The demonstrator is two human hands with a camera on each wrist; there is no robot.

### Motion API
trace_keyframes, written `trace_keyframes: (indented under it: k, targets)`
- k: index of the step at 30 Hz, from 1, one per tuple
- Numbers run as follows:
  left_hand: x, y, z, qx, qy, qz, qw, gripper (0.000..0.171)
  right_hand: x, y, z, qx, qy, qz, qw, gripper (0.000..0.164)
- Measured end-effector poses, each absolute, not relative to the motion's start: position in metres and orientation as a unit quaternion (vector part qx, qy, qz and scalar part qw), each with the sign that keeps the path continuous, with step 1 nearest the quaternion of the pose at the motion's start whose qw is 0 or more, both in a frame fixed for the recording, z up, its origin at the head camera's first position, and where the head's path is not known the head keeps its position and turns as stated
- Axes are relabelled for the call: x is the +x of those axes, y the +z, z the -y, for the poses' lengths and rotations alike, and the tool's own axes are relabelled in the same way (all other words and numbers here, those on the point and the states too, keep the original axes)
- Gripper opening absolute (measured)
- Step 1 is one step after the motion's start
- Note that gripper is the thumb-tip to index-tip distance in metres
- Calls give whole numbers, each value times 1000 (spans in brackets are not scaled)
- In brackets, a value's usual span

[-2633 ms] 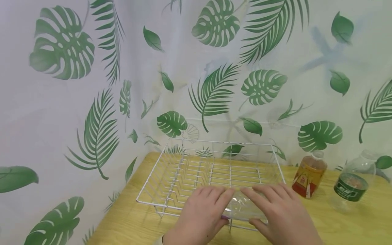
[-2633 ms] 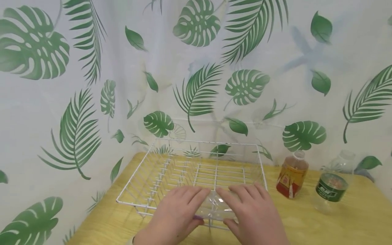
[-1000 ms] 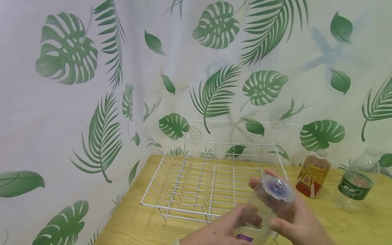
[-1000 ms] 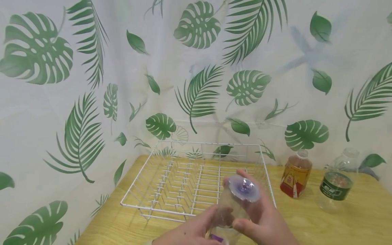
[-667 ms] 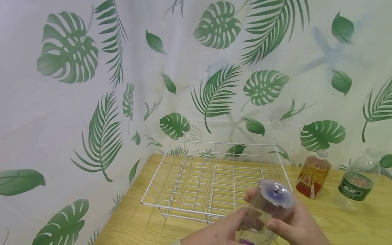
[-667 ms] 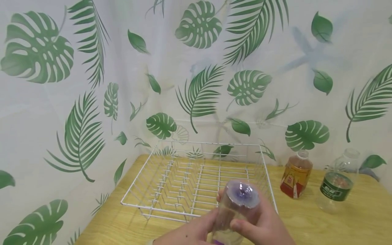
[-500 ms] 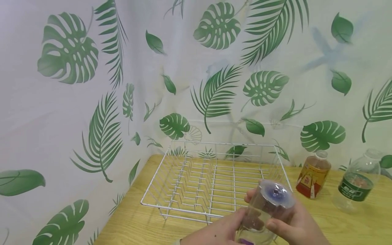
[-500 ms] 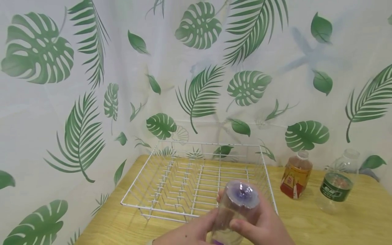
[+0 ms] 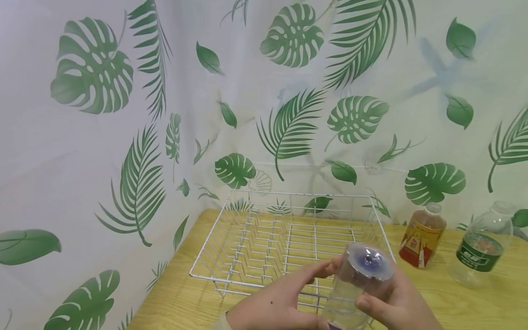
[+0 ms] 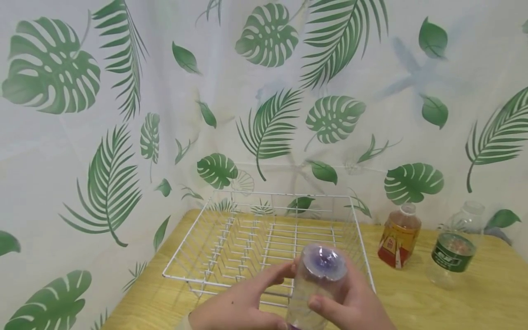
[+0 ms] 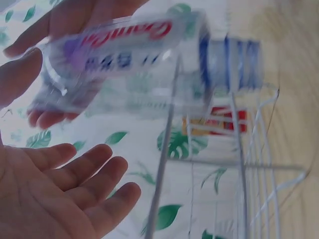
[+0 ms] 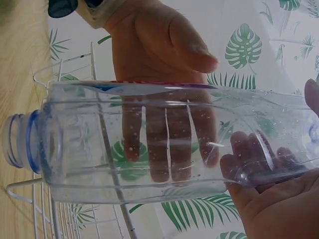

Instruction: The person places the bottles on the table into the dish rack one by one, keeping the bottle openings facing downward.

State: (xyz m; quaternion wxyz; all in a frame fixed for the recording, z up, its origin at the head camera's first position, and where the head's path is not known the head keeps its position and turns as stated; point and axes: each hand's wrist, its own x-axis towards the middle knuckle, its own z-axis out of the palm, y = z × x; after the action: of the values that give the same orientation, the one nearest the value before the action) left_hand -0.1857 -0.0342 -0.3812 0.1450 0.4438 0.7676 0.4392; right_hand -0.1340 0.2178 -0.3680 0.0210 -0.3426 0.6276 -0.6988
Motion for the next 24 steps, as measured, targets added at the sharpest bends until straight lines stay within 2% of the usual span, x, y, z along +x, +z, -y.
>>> trace_keyframes:
  k: [2, 8, 17, 24]
  targets:
    - [-188, -380, 39, 442, 420, -784, 113, 88, -136, -369, -219, -355, -696, -624, 17, 57]
    - [-196, -373, 57, 385, 414, -823, 60, 85, -140, -369, -221, -395, -673, -625, -4, 59]
    - [-220, -381, 101, 272, 414, -869, 10, 83, -136, -364, -222, -363, -667, -651, -1, 54]
    - [-237, -386, 143, 199, 386, -899, -51, 85, -137, -366, -224, -368, -659, -656, -10, 52]
